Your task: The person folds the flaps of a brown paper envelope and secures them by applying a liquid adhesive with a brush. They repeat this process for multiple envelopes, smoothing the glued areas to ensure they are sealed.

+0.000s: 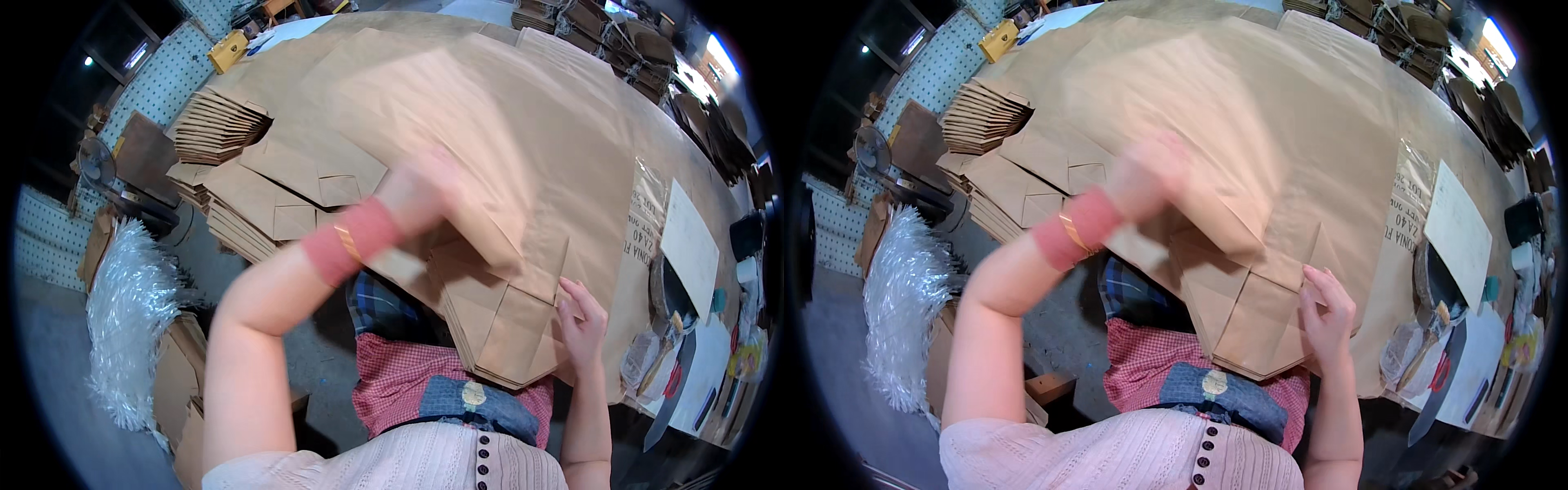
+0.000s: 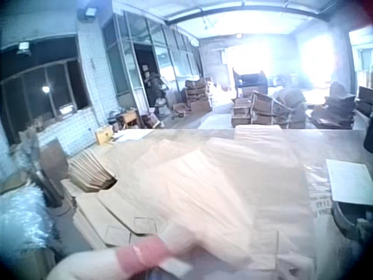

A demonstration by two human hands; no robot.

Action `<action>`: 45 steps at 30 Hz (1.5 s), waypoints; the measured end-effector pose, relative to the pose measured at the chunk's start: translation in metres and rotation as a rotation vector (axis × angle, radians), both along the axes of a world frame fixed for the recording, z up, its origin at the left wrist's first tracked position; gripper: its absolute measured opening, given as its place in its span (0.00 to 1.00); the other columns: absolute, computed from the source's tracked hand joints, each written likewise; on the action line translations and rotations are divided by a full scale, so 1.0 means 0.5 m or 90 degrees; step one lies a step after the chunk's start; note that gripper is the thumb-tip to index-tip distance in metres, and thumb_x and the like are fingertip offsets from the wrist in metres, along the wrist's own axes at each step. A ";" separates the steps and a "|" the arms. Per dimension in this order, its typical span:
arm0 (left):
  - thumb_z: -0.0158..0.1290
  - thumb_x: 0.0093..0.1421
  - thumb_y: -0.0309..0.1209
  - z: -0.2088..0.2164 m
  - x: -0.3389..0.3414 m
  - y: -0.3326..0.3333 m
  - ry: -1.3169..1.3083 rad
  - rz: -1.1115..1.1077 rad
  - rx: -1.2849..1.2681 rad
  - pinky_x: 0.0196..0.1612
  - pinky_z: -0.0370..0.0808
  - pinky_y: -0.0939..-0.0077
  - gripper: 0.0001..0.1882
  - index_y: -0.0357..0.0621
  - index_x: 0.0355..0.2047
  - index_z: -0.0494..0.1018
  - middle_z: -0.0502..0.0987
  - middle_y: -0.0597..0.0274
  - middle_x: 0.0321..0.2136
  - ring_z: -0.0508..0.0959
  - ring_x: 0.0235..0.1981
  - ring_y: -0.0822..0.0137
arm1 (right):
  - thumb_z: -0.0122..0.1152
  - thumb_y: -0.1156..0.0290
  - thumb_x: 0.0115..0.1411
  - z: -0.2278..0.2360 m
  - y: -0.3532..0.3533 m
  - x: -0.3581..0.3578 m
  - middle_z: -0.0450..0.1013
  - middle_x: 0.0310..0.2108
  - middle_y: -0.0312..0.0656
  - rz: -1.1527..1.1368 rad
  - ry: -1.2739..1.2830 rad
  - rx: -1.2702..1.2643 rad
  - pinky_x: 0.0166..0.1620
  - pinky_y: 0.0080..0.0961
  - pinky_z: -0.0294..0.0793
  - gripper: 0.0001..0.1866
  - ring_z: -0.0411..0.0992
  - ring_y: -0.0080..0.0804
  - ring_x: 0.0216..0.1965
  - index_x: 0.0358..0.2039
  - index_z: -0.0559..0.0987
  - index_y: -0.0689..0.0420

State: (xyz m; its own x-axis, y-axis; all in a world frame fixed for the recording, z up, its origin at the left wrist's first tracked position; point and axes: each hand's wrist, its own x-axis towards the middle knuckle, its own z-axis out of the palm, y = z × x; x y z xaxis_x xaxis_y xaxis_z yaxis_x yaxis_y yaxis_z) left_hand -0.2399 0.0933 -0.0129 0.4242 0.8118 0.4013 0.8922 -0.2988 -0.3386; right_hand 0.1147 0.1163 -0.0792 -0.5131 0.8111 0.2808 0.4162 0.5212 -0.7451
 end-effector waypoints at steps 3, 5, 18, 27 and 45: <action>0.52 0.52 0.23 0.049 -0.239 -0.057 0.074 0.050 0.144 0.46 0.78 0.66 0.14 0.38 0.40 0.76 0.80 0.55 0.40 0.79 0.43 0.58 | 0.58 0.80 0.60 -0.045 0.017 0.007 0.80 0.42 0.47 -0.040 0.033 -0.089 0.55 0.30 0.72 0.12 0.77 0.36 0.48 0.44 0.81 0.66; 0.51 0.53 0.22 0.065 -0.382 -0.121 0.136 0.133 0.093 0.49 0.77 0.66 0.17 0.40 0.44 0.76 0.79 0.57 0.45 0.78 0.48 0.59 | 0.57 0.80 0.61 -0.082 0.020 0.006 0.80 0.41 0.45 -0.066 0.088 -0.193 0.53 0.26 0.73 0.11 0.77 0.32 0.46 0.44 0.81 0.66; 0.49 0.61 0.36 -0.031 -0.443 -0.176 0.101 0.545 -0.447 0.63 0.55 0.40 0.25 0.55 0.59 0.68 0.71 0.60 0.58 0.68 0.59 0.54 | 0.61 0.78 0.58 -0.053 0.020 0.025 0.77 0.42 0.48 -0.027 -0.030 -0.054 0.49 0.28 0.75 0.14 0.77 0.37 0.44 0.45 0.79 0.64; 0.63 0.52 0.27 -0.155 0.146 -0.010 -0.431 0.124 -0.328 0.53 0.71 0.63 0.29 0.38 0.54 0.68 0.72 0.45 0.51 0.74 0.50 0.48 | 0.70 0.71 0.50 -0.039 0.098 0.028 0.73 0.44 0.51 -0.101 -0.251 -0.031 0.52 0.37 0.72 0.24 0.72 0.49 0.48 0.48 0.75 0.62; 0.52 0.47 0.36 -0.185 0.286 -0.088 -0.260 -0.004 -0.384 0.72 0.46 0.53 0.44 0.22 0.63 0.57 0.58 0.34 0.65 0.53 0.70 0.44 | 0.62 0.54 0.55 -0.062 0.002 -0.045 0.52 0.69 0.57 0.233 -0.356 0.104 0.73 0.39 0.44 0.46 0.48 0.48 0.72 0.66 0.57 0.68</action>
